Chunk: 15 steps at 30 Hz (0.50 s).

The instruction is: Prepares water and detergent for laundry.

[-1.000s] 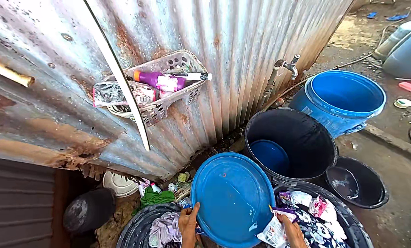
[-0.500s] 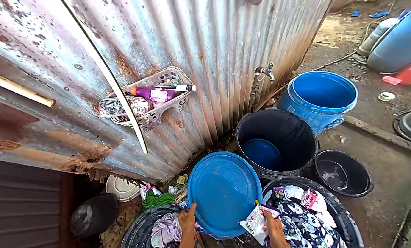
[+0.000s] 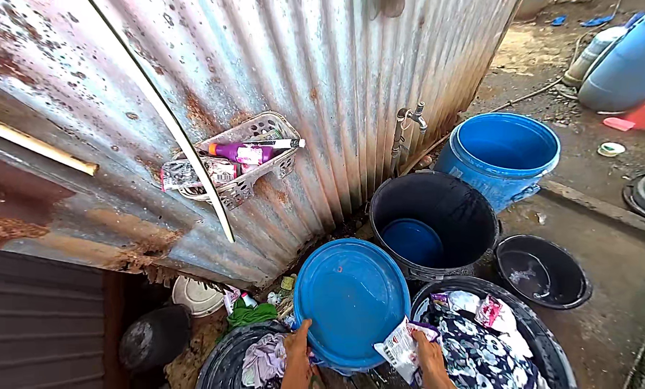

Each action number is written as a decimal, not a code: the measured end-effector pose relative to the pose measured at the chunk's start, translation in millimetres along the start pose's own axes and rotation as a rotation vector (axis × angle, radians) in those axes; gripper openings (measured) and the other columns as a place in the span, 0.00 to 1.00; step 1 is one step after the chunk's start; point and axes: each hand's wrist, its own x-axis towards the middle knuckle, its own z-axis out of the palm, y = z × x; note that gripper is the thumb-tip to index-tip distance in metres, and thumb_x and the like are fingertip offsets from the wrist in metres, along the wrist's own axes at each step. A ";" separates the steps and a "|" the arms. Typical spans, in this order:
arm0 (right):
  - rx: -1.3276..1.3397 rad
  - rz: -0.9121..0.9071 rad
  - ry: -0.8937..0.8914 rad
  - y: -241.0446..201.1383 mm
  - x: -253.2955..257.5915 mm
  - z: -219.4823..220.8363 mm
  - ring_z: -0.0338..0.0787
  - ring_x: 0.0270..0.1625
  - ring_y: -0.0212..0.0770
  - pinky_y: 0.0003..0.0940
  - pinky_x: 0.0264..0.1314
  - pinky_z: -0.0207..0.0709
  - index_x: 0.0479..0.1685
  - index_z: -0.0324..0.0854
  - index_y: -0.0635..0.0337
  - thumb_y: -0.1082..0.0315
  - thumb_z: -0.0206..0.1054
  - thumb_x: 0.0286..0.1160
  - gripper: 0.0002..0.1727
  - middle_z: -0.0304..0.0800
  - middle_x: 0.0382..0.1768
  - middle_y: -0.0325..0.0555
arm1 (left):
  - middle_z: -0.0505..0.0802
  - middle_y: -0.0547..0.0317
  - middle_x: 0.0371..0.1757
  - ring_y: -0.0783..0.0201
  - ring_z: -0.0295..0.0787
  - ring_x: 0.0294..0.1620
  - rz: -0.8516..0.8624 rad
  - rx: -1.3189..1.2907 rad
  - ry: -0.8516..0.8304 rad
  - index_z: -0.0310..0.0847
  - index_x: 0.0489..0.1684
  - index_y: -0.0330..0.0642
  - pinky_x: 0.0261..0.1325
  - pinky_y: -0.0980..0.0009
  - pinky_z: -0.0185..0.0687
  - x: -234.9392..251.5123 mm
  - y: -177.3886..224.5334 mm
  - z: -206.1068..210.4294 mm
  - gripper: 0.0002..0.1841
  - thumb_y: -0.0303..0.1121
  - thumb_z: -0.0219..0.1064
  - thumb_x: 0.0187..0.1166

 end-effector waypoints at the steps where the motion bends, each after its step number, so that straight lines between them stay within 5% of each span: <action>1: 0.016 -0.010 0.007 -7.0 1.1 -2.3 0.83 0.58 0.60 0.58 0.63 0.73 0.61 0.76 0.81 0.62 0.56 0.88 0.24 0.82 0.56 0.74 | 0.87 0.29 0.54 0.43 0.85 0.51 0.059 -0.044 0.008 0.75 0.64 0.22 0.53 0.48 0.83 -16.4 13.6 4.9 0.26 0.30 0.77 0.72; 6: 0.055 -0.014 -0.097 -38.9 -16.0 -21.7 0.83 0.49 0.51 0.51 0.53 0.77 0.63 0.74 0.77 0.62 0.56 0.87 0.22 0.83 0.50 0.65 | 0.88 0.33 0.56 0.47 0.88 0.54 0.050 -0.108 -0.089 0.75 0.66 0.25 0.56 0.50 0.85 -64.1 54.7 -3.3 0.24 0.28 0.75 0.74; 9: 0.062 0.006 -0.178 -55.7 -14.1 -35.9 0.85 0.48 0.49 0.49 0.52 0.79 0.65 0.73 0.74 0.61 0.57 0.87 0.22 0.84 0.50 0.62 | 0.89 0.37 0.52 0.51 0.87 0.49 0.024 -0.149 -0.152 0.78 0.61 0.27 0.48 0.55 0.84 -88.6 67.7 -2.0 0.19 0.26 0.73 0.75; 11: 0.146 -0.065 -0.213 -66.5 -10.2 -43.8 0.87 0.44 0.44 0.44 0.47 0.81 0.64 0.76 0.71 0.62 0.54 0.89 0.20 0.87 0.46 0.57 | 0.91 0.40 0.53 0.54 0.90 0.50 0.097 -0.153 -0.331 0.76 0.67 0.31 0.49 0.57 0.87 -121.8 97.2 1.9 0.21 0.30 0.71 0.79; 15: 0.370 -0.164 -0.334 -99.4 -12.5 -71.3 0.91 0.43 0.38 0.37 0.46 0.86 0.62 0.77 0.64 0.59 0.37 0.95 0.24 0.91 0.44 0.48 | 0.91 0.53 0.35 0.66 0.87 0.30 0.409 -0.153 -0.525 0.79 0.57 0.34 0.31 0.71 0.85 -197.1 180.4 70.1 0.14 0.30 0.72 0.78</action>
